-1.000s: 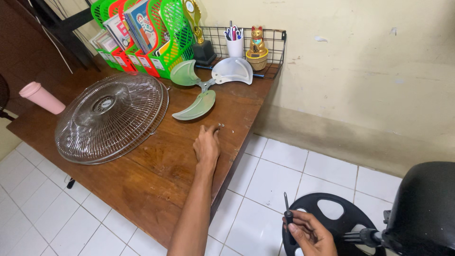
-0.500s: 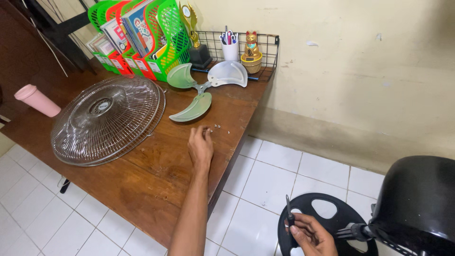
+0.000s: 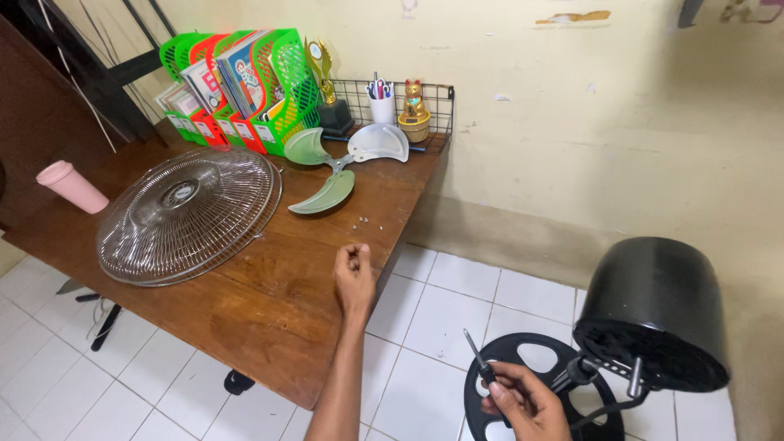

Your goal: The person attaches the motor housing to the fan stand, then secures the rear cover with a screwdriver. They tighten multiple screws to fasten the cover to the motor housing.

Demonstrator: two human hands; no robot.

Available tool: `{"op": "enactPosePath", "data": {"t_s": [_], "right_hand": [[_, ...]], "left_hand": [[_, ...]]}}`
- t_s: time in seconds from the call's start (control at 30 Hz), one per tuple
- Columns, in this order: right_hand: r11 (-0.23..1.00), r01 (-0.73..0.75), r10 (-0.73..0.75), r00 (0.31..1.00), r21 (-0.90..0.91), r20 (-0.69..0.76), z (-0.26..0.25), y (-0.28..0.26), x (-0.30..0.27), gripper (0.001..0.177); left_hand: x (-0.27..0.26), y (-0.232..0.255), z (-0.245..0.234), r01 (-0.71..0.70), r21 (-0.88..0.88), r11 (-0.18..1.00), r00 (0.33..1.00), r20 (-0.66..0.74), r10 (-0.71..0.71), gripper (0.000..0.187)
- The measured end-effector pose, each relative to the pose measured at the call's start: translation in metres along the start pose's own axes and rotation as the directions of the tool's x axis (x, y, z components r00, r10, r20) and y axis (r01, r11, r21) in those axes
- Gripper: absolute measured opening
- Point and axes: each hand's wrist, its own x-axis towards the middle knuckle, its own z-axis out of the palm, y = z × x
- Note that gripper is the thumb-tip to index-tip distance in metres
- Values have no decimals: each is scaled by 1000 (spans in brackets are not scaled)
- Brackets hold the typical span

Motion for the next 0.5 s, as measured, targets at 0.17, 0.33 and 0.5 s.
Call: {"op": "enactPosePath", "data": {"t_s": [0.17, 0.33, 0.5], "right_hand": [[999, -1, -1, 999, -35, -46, -4, -26, -43, 32], [995, 97, -99, 991, -23, -95, -17, -56, -87, 31], [930, 317, -338, 936, -188, -93, -33, -94, -135, 28]], "left_hand": [[-93, 58, 13, 232, -359, 904, 964, 207, -165, 19], [-184, 117, 20, 424, -471, 774, 866, 460, -195, 21], [-246, 160, 28, 653, -571, 497, 720, 672, -174, 18]]}}
